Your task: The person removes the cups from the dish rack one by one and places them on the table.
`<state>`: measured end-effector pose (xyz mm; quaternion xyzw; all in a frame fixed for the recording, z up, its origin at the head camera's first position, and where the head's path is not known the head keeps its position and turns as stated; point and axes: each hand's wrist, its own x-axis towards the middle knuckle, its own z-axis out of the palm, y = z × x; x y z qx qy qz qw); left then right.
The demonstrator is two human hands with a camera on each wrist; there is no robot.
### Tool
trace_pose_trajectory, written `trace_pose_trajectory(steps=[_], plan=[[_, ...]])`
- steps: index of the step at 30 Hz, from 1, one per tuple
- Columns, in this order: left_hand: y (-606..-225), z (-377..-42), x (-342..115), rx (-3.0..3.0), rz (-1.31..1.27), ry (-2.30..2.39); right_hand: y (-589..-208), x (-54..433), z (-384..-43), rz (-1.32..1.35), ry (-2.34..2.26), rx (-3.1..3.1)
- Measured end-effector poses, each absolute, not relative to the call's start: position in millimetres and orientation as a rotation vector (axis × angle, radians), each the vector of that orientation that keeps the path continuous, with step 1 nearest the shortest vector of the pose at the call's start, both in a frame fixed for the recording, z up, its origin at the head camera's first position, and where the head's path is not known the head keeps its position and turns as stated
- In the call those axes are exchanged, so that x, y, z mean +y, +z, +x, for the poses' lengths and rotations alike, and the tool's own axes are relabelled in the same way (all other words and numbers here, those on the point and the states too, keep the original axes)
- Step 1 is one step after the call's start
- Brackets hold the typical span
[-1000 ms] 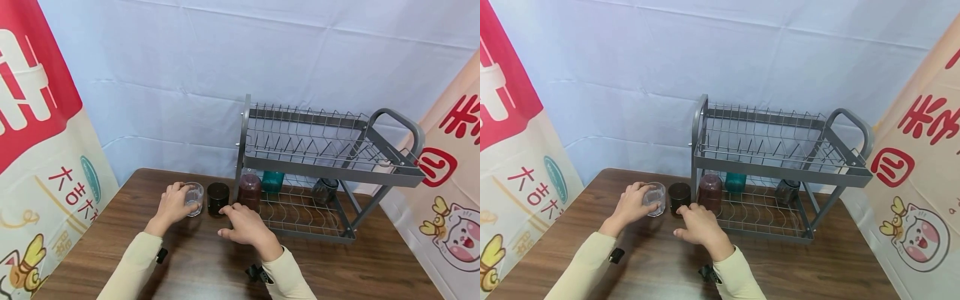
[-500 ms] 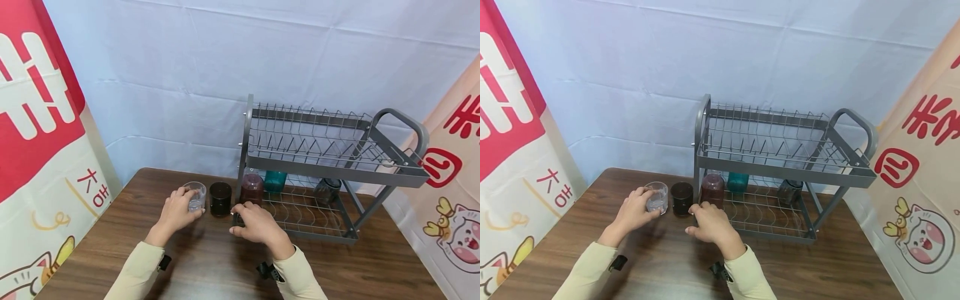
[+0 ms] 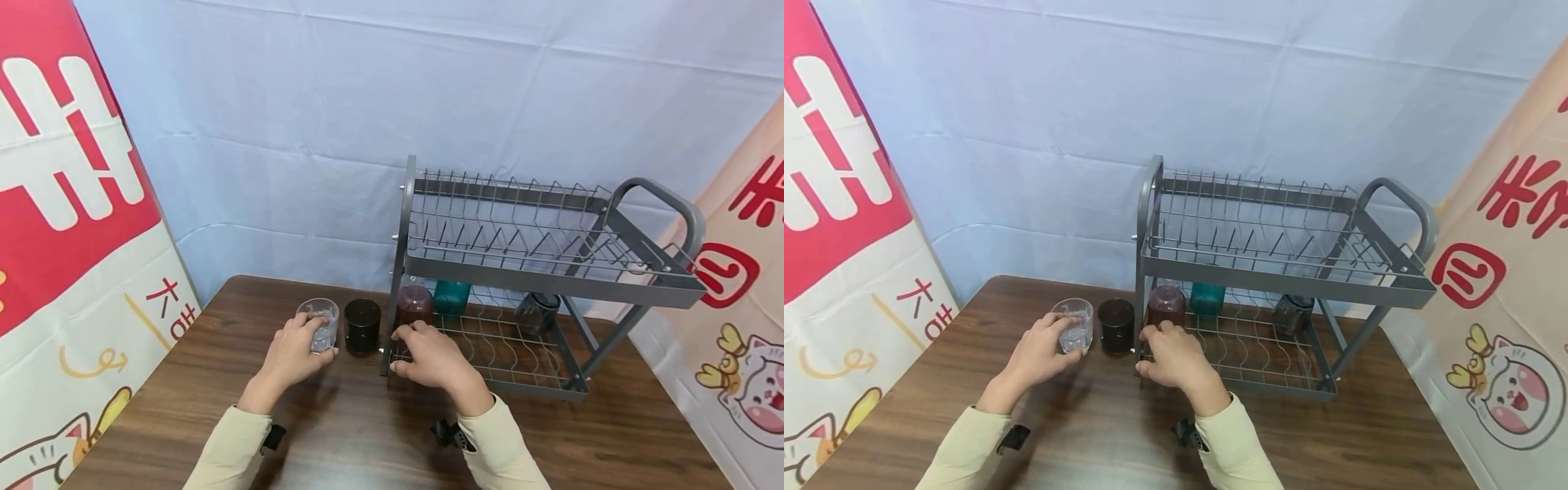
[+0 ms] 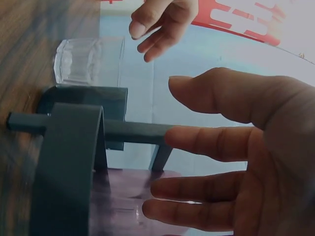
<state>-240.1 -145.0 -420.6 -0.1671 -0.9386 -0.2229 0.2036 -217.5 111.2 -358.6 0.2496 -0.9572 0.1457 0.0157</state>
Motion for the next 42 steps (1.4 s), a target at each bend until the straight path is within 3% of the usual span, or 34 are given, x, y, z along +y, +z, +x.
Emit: trace_pose_trajectory(steps=[16, 42], plan=[[-418, -230, -131, -2.559, -0.507, -0.724, -344, 121, -226, 0.737, 0.328, -2.89], [-441, -222, -114, -2.553, -0.615, -0.984, -356, 127, -257, 0.697, 0.324, -2.661]])
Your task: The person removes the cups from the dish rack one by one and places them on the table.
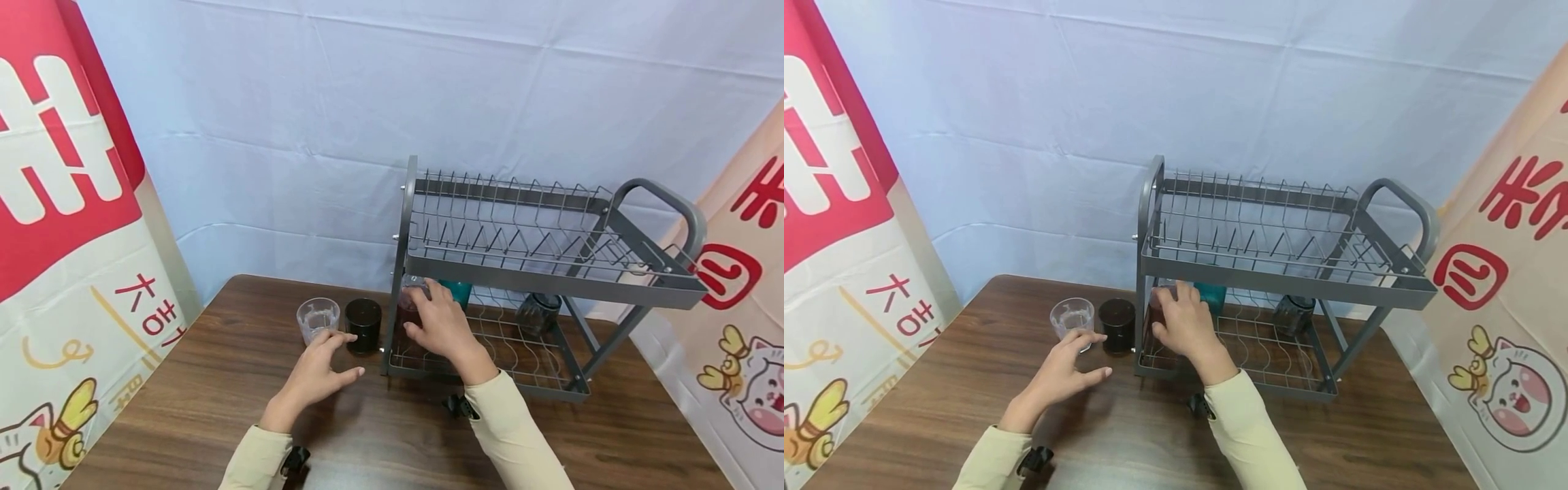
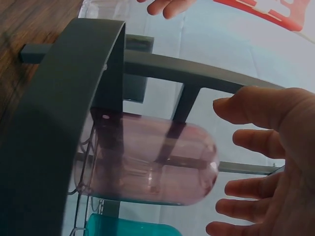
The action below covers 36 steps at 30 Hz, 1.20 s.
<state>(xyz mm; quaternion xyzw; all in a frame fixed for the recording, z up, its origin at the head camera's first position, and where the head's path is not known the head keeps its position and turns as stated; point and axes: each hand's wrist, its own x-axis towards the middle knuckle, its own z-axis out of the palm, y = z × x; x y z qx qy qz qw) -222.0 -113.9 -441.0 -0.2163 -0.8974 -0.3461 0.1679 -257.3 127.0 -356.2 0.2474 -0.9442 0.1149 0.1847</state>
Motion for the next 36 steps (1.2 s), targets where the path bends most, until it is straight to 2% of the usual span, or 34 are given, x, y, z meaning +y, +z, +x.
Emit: trace_pose_trajectory(steps=[12, 23, 36], plan=[[-444, -218, -109, -2.634, -0.574, -1.033, -365, 126, -272, 0.648, 0.43, -2.724], [-452, -217, -98, -2.631, -0.645, -1.041, -378, 128, -285, 0.675, 0.56, -2.712], [-444, -214, -96, -2.63, -0.623, -1.052, -374, 132, -282, 0.686, 0.668, -2.729]])
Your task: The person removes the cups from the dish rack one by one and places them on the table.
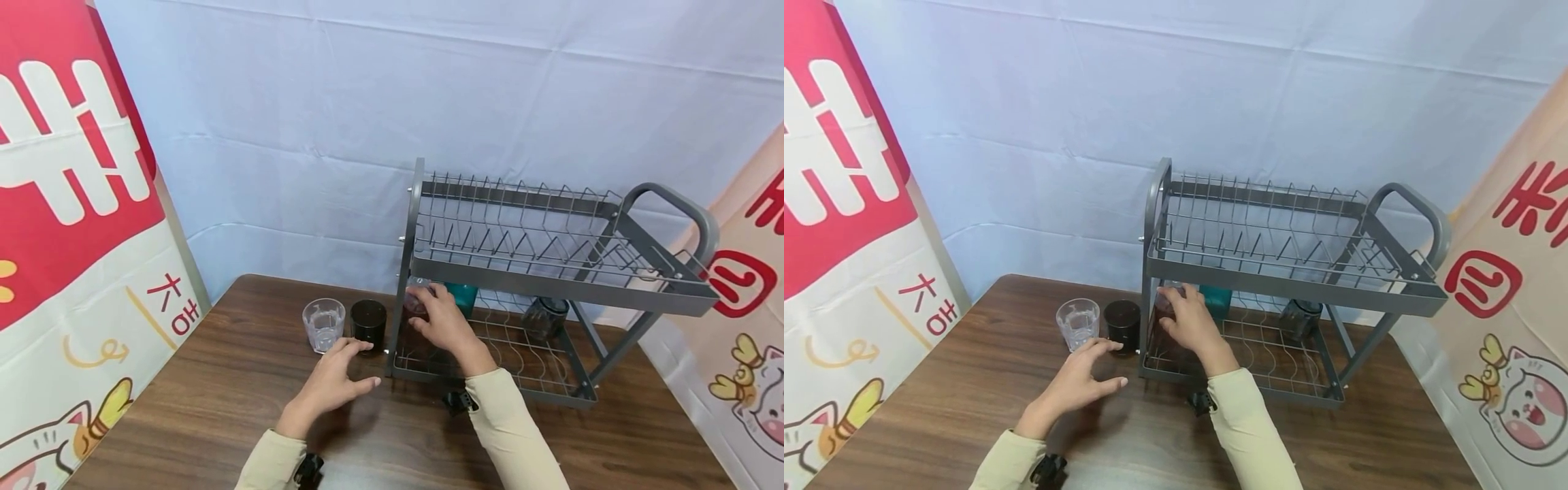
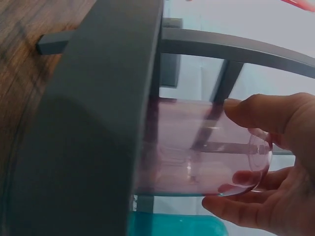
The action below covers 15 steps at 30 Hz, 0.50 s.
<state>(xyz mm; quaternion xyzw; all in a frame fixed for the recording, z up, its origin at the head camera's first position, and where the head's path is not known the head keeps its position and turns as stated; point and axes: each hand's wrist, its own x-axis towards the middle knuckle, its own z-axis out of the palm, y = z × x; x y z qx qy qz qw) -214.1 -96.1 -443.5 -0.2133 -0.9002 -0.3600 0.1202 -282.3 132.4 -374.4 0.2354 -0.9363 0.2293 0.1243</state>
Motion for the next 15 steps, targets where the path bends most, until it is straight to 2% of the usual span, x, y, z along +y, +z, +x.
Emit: trace_pose_trajectory(steps=[7, 15], plan=[[-429, -210, -101, -2.593, -0.627, -1.065, -366, 134, -277, 0.687, 0.75, -2.651], [-431, -205, -102, -2.567, -0.621, -1.087, -364, 143, -259, 0.67, 0.746, -2.614]])
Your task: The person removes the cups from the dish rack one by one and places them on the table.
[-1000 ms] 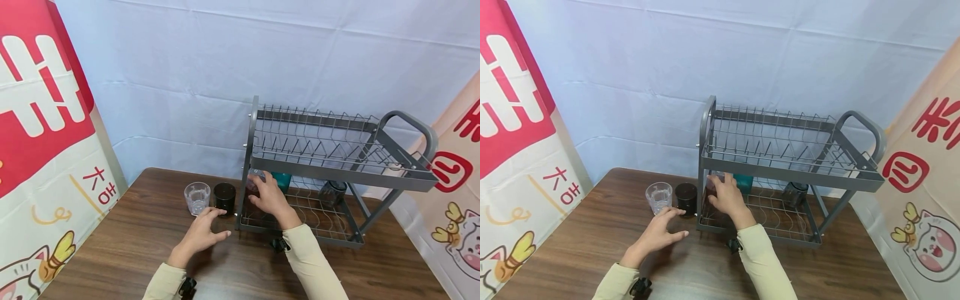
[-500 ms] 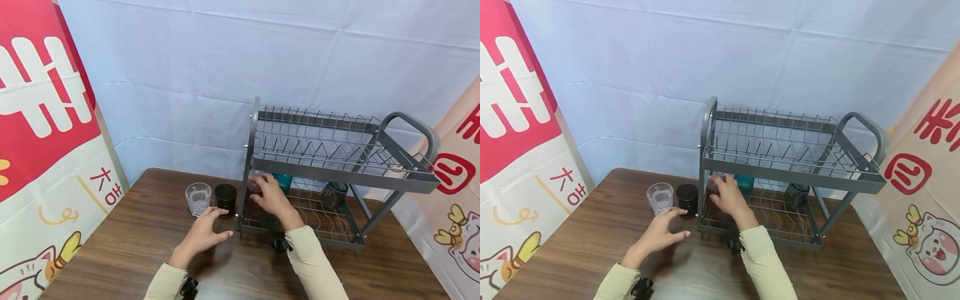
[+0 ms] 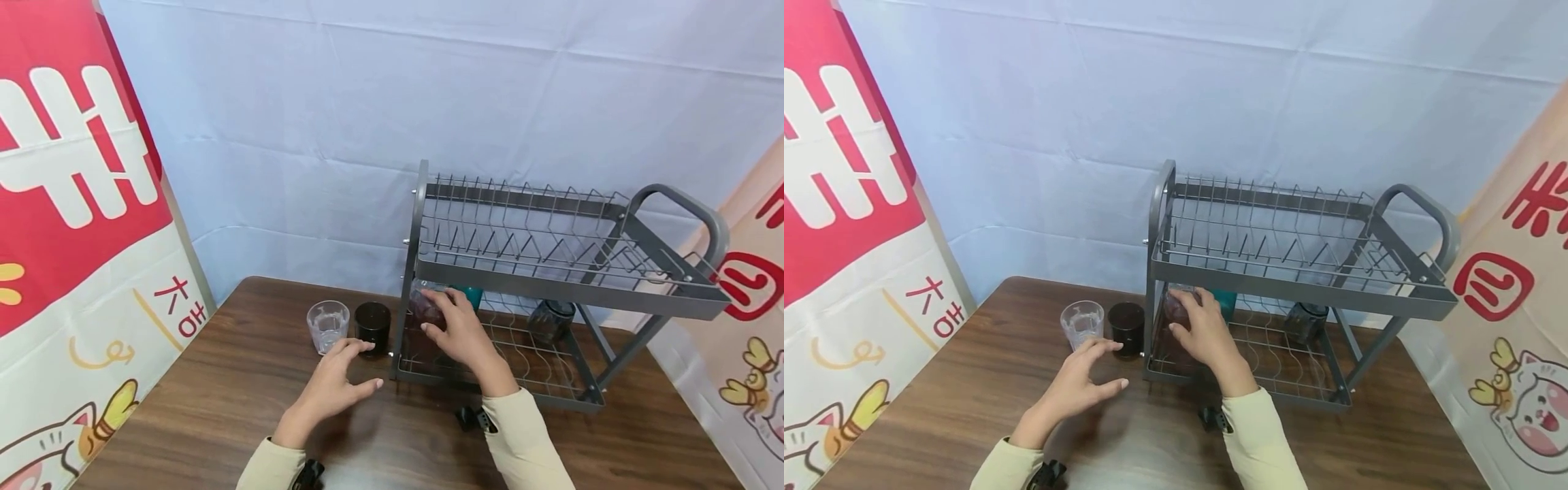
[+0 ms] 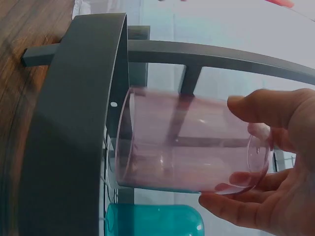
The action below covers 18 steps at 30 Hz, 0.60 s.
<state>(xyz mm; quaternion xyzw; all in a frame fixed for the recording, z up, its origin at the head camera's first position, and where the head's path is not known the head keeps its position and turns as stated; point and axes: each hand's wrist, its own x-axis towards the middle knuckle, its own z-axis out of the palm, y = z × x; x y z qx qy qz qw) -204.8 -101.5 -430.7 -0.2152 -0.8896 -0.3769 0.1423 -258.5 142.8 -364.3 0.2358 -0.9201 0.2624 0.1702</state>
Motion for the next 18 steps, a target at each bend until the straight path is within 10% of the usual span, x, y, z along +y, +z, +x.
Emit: trace_pose_trajectory(steps=[18], plan=[[-451, -202, -93, -2.266, -0.681, -1.413, -366, 156, -217, 0.68, 0.85, -2.543]])
